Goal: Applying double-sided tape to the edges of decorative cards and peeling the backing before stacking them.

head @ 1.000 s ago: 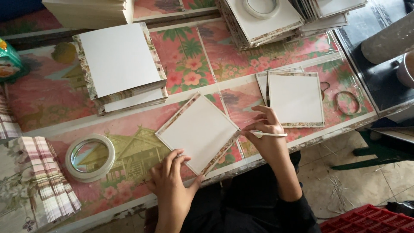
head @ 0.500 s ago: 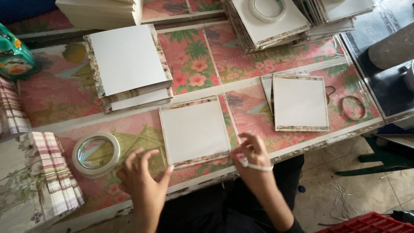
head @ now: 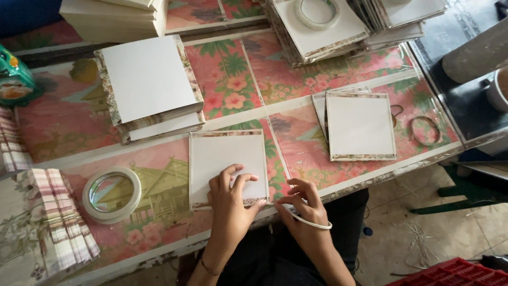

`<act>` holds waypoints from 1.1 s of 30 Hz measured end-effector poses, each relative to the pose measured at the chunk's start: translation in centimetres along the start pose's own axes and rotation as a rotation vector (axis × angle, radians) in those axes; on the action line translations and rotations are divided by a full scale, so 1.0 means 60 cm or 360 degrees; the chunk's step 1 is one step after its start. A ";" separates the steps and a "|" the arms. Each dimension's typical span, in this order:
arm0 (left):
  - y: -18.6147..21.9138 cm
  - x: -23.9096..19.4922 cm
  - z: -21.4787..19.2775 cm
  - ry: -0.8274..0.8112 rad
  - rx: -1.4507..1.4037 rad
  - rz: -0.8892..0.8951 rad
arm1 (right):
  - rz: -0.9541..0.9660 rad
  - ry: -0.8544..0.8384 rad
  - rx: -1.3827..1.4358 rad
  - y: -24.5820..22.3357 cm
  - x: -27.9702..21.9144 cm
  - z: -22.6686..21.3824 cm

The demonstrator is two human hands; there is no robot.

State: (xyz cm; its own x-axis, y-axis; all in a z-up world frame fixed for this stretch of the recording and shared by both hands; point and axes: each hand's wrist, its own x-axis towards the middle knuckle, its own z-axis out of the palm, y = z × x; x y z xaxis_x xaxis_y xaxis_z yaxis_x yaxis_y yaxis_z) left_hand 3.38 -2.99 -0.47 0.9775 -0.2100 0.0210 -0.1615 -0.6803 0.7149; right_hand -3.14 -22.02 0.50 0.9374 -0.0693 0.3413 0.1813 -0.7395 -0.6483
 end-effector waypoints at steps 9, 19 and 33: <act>0.004 0.003 0.006 0.0103 0.0359 0.0005 | -0.0317 0.0256 0.0064 -0.049 -0.041 -0.021; 0.034 -0.118 0.074 0.0203 0.0801 0.0367 | 0.0750 -0.0077 0.0669 0.052 -0.150 0.005; -0.036 0.046 -0.115 0.0763 0.0994 0.0415 | 0.0553 0.1015 0.0281 0.182 0.062 -0.264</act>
State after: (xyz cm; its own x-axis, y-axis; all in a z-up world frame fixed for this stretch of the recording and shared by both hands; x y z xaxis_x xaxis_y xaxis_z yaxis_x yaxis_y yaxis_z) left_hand 7.36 2.72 2.89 0.8272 -0.1891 0.5291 -0.2987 -0.9456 0.1291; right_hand -2.37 -40.97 5.46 0.6049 -0.6941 0.3903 0.0015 -0.4892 -0.8722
